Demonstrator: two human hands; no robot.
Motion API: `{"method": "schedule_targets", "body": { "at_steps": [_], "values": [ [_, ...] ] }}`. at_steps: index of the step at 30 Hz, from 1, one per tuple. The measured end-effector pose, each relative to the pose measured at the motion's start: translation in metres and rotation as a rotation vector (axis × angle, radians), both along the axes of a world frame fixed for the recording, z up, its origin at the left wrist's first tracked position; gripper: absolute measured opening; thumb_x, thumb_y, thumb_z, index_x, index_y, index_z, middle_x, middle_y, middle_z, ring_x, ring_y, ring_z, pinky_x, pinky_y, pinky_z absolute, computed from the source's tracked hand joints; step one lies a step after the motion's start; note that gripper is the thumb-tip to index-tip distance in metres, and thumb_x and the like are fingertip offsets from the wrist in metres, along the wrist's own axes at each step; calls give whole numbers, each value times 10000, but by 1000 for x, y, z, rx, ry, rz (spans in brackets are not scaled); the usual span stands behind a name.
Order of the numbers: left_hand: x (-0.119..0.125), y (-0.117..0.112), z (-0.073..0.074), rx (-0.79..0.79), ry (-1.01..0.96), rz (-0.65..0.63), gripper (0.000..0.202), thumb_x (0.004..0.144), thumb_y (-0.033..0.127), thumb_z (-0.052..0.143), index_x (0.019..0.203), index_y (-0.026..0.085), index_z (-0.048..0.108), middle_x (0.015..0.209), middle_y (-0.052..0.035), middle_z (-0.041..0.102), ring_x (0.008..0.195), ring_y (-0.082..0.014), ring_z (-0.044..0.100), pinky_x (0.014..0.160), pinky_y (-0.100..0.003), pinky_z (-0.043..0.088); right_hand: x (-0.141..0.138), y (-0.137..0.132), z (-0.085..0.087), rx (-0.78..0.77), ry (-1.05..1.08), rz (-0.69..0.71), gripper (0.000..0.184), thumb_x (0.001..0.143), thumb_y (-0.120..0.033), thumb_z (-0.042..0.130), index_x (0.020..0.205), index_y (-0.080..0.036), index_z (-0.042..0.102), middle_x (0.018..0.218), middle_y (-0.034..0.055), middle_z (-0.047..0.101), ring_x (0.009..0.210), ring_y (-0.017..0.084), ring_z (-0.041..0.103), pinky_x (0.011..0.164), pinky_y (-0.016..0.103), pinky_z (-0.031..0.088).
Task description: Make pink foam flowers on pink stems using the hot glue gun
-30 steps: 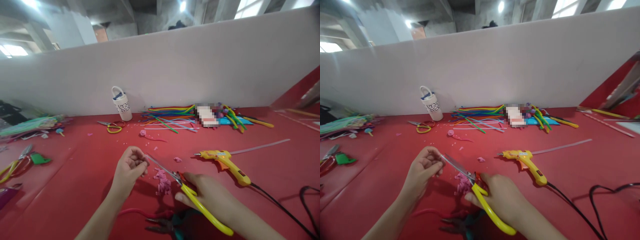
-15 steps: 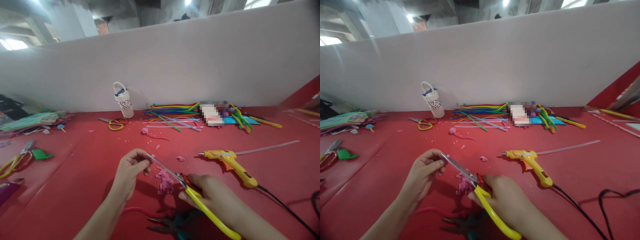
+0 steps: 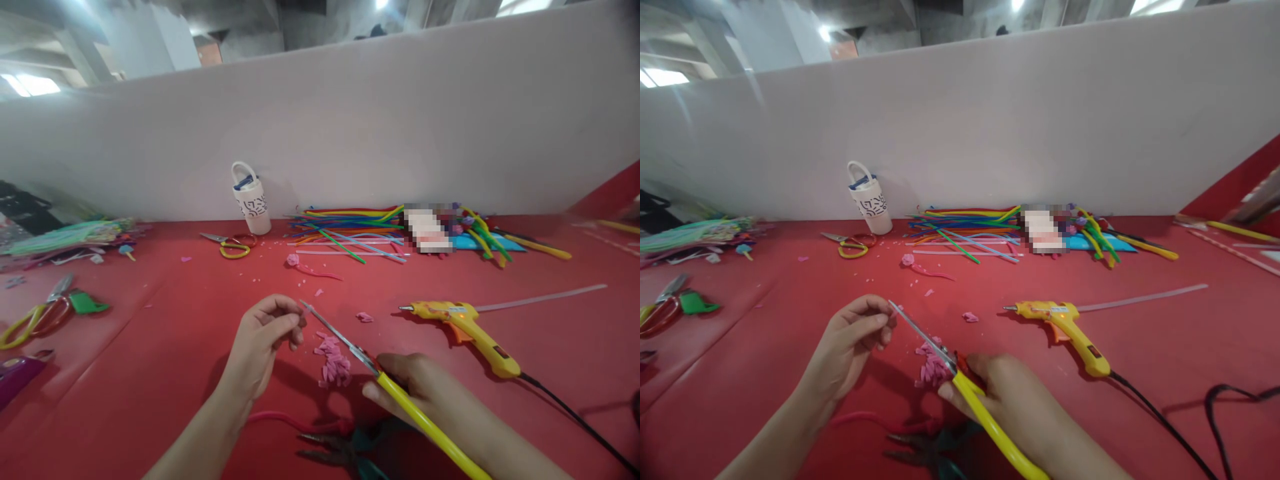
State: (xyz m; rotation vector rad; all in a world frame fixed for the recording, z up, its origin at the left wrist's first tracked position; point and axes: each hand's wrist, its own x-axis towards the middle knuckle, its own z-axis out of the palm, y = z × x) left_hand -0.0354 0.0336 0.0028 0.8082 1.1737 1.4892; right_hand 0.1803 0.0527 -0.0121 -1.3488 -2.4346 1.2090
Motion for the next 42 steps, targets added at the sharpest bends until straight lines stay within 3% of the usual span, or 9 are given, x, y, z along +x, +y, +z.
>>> {"method": "schedule_targets", "body": {
  "at_steps": [3, 6, 18, 28, 33, 37, 42],
  "values": [
    [-1, -1, -2, 12, -19, -44, 100, 706, 204, 578, 672, 136, 644, 587, -11, 635, 463, -81, 537, 429, -174, 398, -1, 0, 1, -35, 40, -5, 430, 809, -572, 418, 590, -211, 340, 569, -42, 336, 538, 113, 308, 472, 232, 212],
    [2, -2, -2, -37, 9, -97, 154, 720, 262, 612, 659, 124, 644, 577, -14, 627, 433, -75, 527, 396, -168, 380, -2, 0, 2, -48, 45, 4, 412, 816, -556, 413, 602, -206, 367, 585, -31, 373, 551, 118, 320, 474, 233, 216],
    [5, -4, 1, -72, -30, -84, 102, 648, 217, 674, 594, 139, 635, 509, 7, 619, 371, -63, 513, 357, -153, 366, 2, -3, -5, 50, -11, 87, 350, 828, -500, 431, 653, -198, 406, 617, -9, 501, 544, 118, 386, 494, 232, 255],
    [5, -5, 3, -75, -20, -76, 105, 640, 212, 669, 578, 136, 631, 509, 4, 621, 368, -63, 509, 355, -155, 369, 0, -4, -2, 3, 10, 69, 393, 842, -541, 376, 647, -202, 412, 626, 15, 526, 564, 139, 419, 489, 244, 263],
    [3, -3, 2, -74, -34, -80, 110, 662, 214, 662, 587, 139, 632, 520, 7, 623, 374, -57, 512, 357, -145, 367, -3, -5, -3, 16, -27, 26, 414, 832, -563, 401, 621, -207, 379, 572, -19, 449, 519, 117, 345, 481, 252, 231],
    [2, -3, 2, -101, -19, -67, 137, 684, 263, 656, 640, 134, 647, 564, -12, 631, 415, -69, 525, 380, -157, 383, -5, -1, -6, 19, 98, -43, 434, 825, -568, 399, 576, -220, 327, 514, -46, 342, 484, 109, 324, 452, 244, 227],
    [2, 4, -7, -113, 295, -77, 191, 717, 329, 588, 699, 147, 643, 592, -18, 621, 438, -102, 523, 421, -211, 407, 2, 9, -5, -20, 225, -246, 471, 759, -642, 449, 566, -239, 299, 416, -77, 280, 364, 90, 308, 356, 227, 214]
  ]
}}
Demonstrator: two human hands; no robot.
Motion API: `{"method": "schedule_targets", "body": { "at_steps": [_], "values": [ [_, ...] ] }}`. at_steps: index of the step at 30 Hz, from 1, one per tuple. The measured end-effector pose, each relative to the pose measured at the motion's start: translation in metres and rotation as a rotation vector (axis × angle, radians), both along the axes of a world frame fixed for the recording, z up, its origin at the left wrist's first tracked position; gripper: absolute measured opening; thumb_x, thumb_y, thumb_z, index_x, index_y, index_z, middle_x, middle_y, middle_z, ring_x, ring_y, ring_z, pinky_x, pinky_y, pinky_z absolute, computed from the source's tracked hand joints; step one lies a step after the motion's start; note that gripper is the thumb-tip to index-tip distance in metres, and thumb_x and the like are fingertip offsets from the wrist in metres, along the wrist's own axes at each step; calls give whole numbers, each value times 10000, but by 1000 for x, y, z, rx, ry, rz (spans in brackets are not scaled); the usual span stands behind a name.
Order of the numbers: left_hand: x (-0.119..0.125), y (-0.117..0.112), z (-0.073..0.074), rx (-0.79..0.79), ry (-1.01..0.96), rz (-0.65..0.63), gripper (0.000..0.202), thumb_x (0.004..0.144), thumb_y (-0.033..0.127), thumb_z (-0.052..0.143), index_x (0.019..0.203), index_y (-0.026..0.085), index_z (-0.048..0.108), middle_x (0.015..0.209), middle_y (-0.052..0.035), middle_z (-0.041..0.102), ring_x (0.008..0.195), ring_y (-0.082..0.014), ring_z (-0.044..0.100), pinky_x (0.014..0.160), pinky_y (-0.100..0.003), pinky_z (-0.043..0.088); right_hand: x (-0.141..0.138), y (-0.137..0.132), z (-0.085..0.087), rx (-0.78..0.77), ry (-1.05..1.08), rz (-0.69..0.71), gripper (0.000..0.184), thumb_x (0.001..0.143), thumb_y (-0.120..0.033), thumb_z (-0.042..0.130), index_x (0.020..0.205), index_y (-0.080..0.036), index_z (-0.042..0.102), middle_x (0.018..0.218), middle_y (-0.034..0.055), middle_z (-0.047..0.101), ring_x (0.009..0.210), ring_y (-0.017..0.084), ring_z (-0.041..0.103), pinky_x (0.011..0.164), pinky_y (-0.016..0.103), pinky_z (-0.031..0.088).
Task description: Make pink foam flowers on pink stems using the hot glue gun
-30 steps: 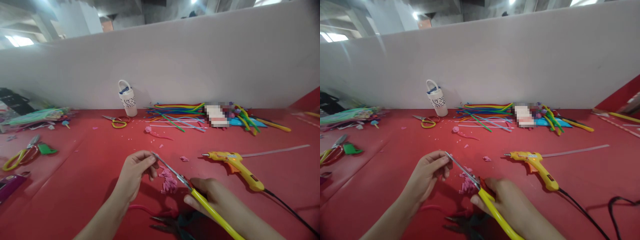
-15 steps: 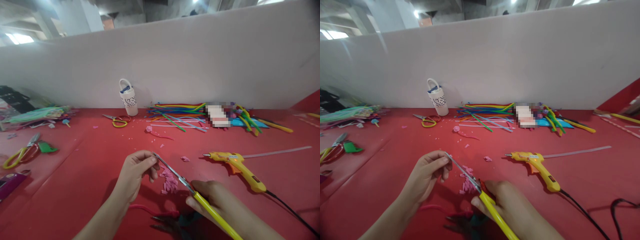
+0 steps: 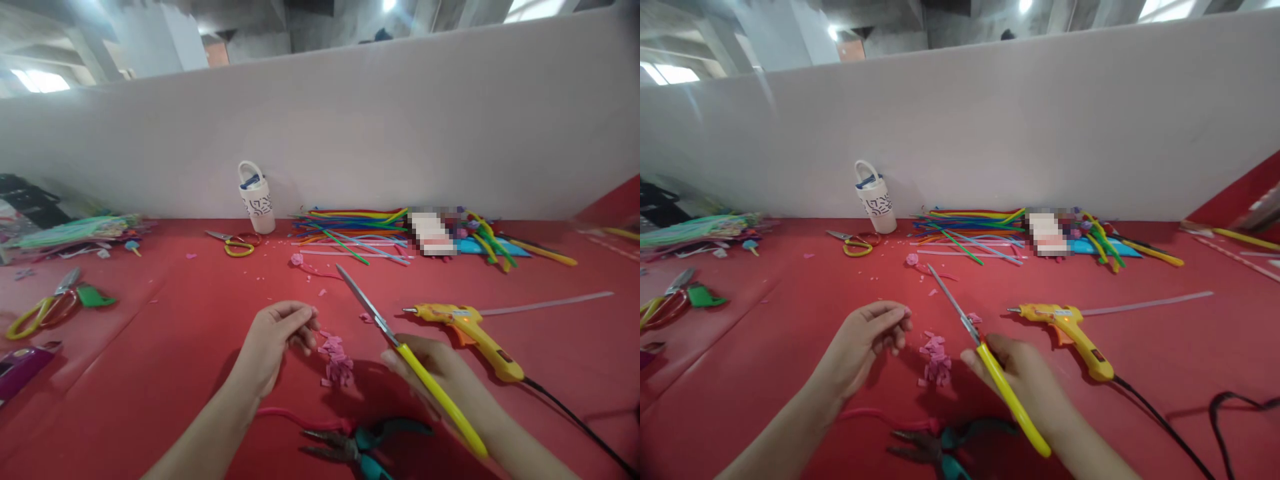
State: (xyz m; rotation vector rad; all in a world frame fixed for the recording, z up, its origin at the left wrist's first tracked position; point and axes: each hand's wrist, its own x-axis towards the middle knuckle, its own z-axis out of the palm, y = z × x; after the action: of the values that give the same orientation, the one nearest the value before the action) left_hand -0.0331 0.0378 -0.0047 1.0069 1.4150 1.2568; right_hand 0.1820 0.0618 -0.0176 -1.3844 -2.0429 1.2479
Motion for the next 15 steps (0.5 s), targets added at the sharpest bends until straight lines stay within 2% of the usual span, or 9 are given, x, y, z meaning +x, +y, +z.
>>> {"method": "schedule_targets", "body": {
  "at_steps": [3, 7, 11, 15],
  "values": [
    [3, 8, -12, 20, 198, -25, 99, 680, 237, 610, 616, 170, 648, 514, 20, 559, 451, -116, 500, 465, -226, 393, 5, 2, 5, -23, 56, -100, 445, 766, -616, 470, 580, -238, 327, 411, -81, 305, 336, 85, 315, 335, 223, 235],
    [12, 13, -21, 78, 466, -85, 97, 647, 149, 618, 624, 197, 699, 632, 4, 571, 605, -153, 528, 600, -257, 395, 8, 4, 10, -16, 108, -156, 451, 746, -601, 516, 563, -237, 325, 389, -77, 341, 318, 88, 342, 335, 227, 265],
    [23, 22, -16, 130, 650, -174, 185, 712, 146, 552, 795, 202, 708, 752, -13, 579, 599, -150, 504, 640, -281, 397, 9, 9, 11, 67, 130, -193, 492, 732, -613, 518, 517, -243, 274, 324, -83, 307, 298, 87, 336, 349, 234, 263],
    [41, 43, -12, 188, 775, -350, 188, 731, 137, 551, 819, 206, 702, 768, -23, 603, 682, -173, 552, 701, -283, 417, 11, 13, 12, 90, 167, -196, 492, 736, -620, 496, 515, -247, 265, 304, -90, 290, 284, 81, 316, 346, 231, 234]
  ]
}}
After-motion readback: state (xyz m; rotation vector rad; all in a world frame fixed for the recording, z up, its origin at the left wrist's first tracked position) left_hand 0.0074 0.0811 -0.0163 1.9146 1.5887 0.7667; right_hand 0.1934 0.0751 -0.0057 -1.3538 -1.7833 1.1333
